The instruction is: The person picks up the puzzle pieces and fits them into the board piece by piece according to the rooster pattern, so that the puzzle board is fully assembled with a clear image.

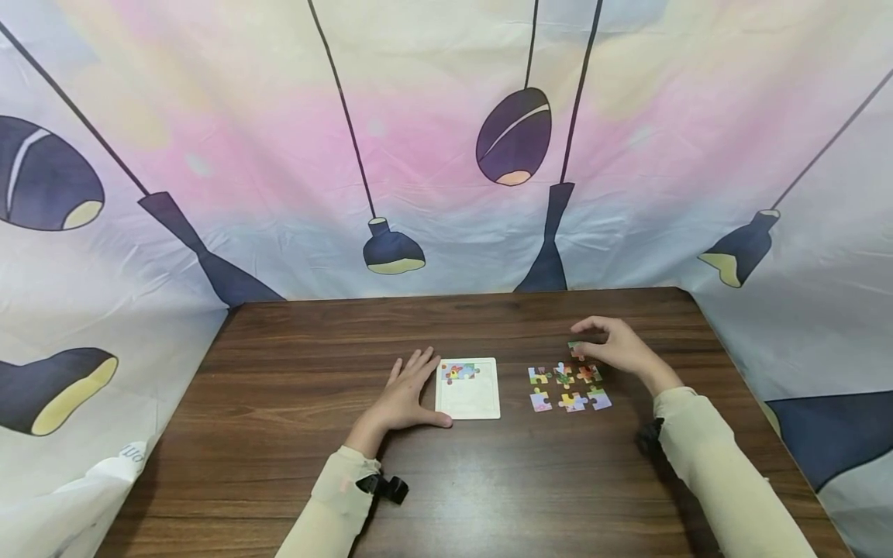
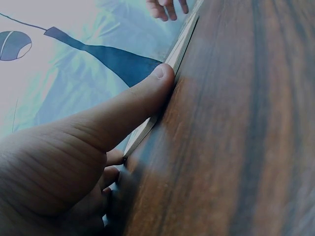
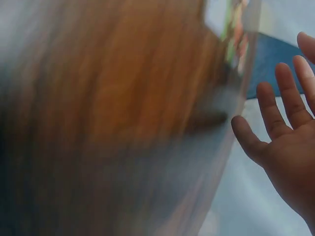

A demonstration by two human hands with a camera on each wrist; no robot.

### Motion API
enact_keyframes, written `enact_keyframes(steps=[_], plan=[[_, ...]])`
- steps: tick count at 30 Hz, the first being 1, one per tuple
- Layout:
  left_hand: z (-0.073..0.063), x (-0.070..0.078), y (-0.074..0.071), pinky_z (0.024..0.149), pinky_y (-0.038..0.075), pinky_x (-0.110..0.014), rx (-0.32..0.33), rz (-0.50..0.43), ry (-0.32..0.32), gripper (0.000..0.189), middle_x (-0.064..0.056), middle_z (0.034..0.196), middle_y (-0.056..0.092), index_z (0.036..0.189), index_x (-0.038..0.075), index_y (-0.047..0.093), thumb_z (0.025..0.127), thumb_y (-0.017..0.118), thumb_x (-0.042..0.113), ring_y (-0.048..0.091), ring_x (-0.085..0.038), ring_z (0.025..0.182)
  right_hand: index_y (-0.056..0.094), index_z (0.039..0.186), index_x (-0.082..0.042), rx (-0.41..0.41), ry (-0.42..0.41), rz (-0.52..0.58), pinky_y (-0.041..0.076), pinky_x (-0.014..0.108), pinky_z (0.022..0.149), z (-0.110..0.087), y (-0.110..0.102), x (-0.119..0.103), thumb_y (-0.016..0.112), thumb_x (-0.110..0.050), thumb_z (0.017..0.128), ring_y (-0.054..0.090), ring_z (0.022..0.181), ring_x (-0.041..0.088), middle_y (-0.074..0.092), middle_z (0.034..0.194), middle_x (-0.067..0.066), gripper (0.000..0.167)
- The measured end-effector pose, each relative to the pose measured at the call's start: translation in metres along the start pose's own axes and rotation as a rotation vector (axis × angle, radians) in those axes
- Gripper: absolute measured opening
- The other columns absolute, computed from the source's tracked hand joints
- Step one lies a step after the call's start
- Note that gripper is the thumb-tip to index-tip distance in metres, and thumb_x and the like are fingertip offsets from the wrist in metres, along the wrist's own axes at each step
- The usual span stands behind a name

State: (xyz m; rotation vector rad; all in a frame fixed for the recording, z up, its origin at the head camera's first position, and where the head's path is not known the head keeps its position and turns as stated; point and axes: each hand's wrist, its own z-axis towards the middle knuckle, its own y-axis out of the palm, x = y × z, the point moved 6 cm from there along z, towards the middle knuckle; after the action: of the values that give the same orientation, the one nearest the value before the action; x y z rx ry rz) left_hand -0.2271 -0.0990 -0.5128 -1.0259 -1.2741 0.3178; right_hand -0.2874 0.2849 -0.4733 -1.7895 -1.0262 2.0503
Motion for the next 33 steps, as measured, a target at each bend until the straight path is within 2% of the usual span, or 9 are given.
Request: enact_keyframes(steps=[4, 8, 11, 13, 19, 25, 33], plan=[[0.0, 0.0, 0.001, 0.129, -0.002, -0.059, -0.004, 0.006, -0.001, 0.123, -0.016, 0.175, 0.019, 0.167, 0.006, 0.03, 0.073, 0.095, 0.053, 0.007, -0.035, 0.163, 0.07, 0.13, 0.003, 0.01, 0.022, -0.047, 0.055, 0.027, 0.085, -0.002, -0.005, 0.013, 0.075, -0.017, 0.1, 0.067, 0.109, 0.023, 0.07, 0.126, 0.022, 0.037], [0.0, -0.001, 0.002, 0.129, -0.002, -0.06, -0.012, 0.005, -0.003, 0.123, -0.016, 0.175, 0.018, 0.167, 0.006, 0.03, 0.074, 0.095, 0.053, 0.007, -0.035, 0.163, 0.07, 0.128, 0.004, 0.002, 0.013, -0.077, 0.055, 0.045, 0.093, -0.002, -0.006, 0.021, 0.076, -0.016, 0.099, 0.066, 0.111, 0.034, 0.07, 0.124, 0.023, 0.036], [0.0, -0.001, 0.002, 0.129, -0.003, -0.058, -0.02, 0.004, -0.012, 0.123, -0.015, 0.175, 0.017, 0.168, 0.007, 0.029, 0.074, 0.094, 0.054, 0.006, -0.034, 0.163, 0.07, 0.127, 0.005, -0.001, 0.013, -0.098, 0.05, 0.06, 0.099, -0.002, -0.007, 0.026, 0.077, -0.016, 0.098, 0.062, 0.117, 0.044, 0.068, 0.125, 0.025, 0.037], [0.0, -0.001, 0.002, 0.129, -0.003, -0.058, -0.023, 0.002, -0.013, 0.123, -0.014, 0.175, 0.017, 0.168, 0.007, 0.028, 0.074, 0.094, 0.054, 0.005, -0.033, 0.163, 0.07, 0.128, 0.004, -0.005, 0.022, -0.117, 0.047, 0.064, 0.102, -0.002, -0.007, 0.029, 0.079, -0.017, 0.097, 0.06, 0.12, 0.047, 0.067, 0.127, 0.025, 0.039], [-0.001, 0.001, -0.001, 0.129, -0.002, -0.06, -0.005, -0.005, 0.003, 0.123, -0.016, 0.174, 0.019, 0.167, 0.005, 0.03, 0.073, 0.095, 0.052, 0.007, -0.036, 0.163, 0.07, 0.129, 0.002, -0.039, 0.006, -0.169, 0.048, 0.066, 0.099, 0.001, -0.005, 0.033, 0.08, -0.019, 0.096, 0.057, 0.121, 0.047, 0.063, 0.131, 0.026, 0.04], [0.0, 0.001, -0.001, 0.129, -0.002, -0.06, -0.005, -0.006, 0.001, 0.123, -0.016, 0.175, 0.018, 0.167, 0.005, 0.03, 0.074, 0.095, 0.052, 0.006, -0.036, 0.163, 0.07, 0.13, 0.002, -0.078, -0.026, -0.172, 0.047, 0.069, 0.099, 0.003, -0.001, 0.03, 0.079, -0.016, 0.096, 0.056, 0.122, 0.05, 0.06, 0.133, 0.028, 0.039], [0.001, 0.001, -0.001, 0.129, -0.004, -0.059, -0.011, -0.003, -0.001, 0.122, -0.015, 0.175, 0.018, 0.167, 0.005, 0.031, 0.074, 0.095, 0.052, 0.005, -0.035, 0.163, 0.071, 0.13, 0.002, -0.084, -0.048, -0.181, 0.047, 0.069, 0.099, 0.004, 0.001, 0.03, 0.079, -0.014, 0.096, 0.056, 0.122, 0.049, 0.061, 0.131, 0.027, 0.038]])
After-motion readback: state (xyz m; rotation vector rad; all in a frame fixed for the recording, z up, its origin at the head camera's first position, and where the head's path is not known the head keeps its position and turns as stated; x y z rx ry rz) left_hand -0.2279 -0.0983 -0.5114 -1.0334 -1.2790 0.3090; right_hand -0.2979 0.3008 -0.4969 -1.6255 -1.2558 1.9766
